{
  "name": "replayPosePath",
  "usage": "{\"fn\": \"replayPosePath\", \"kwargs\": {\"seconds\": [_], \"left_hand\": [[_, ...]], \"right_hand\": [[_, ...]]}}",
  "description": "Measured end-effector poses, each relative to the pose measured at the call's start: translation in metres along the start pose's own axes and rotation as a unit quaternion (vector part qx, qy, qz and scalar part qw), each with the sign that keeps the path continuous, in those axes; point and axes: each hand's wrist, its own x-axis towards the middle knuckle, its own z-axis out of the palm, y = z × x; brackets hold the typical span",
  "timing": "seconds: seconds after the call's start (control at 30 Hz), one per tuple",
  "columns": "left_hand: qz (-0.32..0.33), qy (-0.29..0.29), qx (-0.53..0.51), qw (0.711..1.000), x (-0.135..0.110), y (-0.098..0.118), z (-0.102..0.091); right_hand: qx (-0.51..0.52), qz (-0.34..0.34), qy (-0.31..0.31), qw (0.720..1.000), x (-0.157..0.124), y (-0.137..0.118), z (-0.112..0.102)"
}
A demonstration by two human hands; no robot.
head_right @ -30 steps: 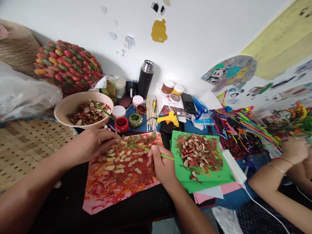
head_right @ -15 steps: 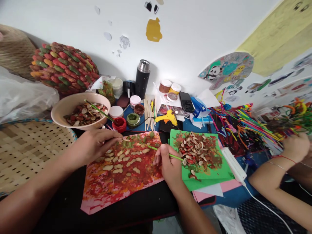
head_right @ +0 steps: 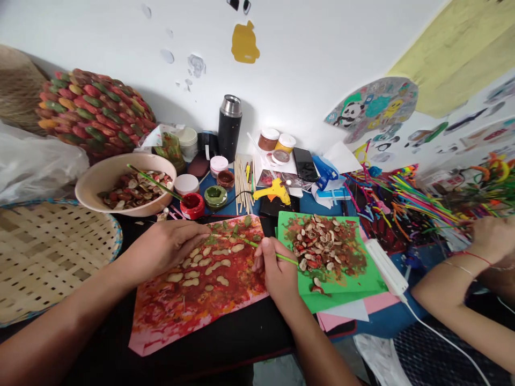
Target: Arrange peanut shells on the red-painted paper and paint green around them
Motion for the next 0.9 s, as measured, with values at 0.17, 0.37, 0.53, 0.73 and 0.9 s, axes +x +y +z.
{"fn": "replayPosePath", "kwargs": {"seconds": [0.17,0.37,0.53,0.73,0.9], "left_hand": [[0.004,0.022,0.016,1.0,-0.003,-0.005,-0.001],[0.021,0.044,-0.004,0.999,-0.002,-0.006,-0.01],[0.014,0.036,0.007,0.999,-0.003,-0.008,-0.01],[0.006,0.026,0.009,1.0,-0.003,-0.01,-0.009],[0.017,0.029,0.01,0.999,-0.003,-0.01,-0.009]], "right_hand": [[0.004,0.004,-0.012,1.0,0.001,0.003,0.006],[0.02,0.009,-0.022,1.0,0.0,0.004,0.009],[0.025,0.0,-0.015,1.0,0.0,0.004,0.009],[0.025,-0.012,-0.015,0.999,0.002,0.002,0.014],[0.017,-0.001,-0.027,0.999,0.0,0.004,0.011]]}}
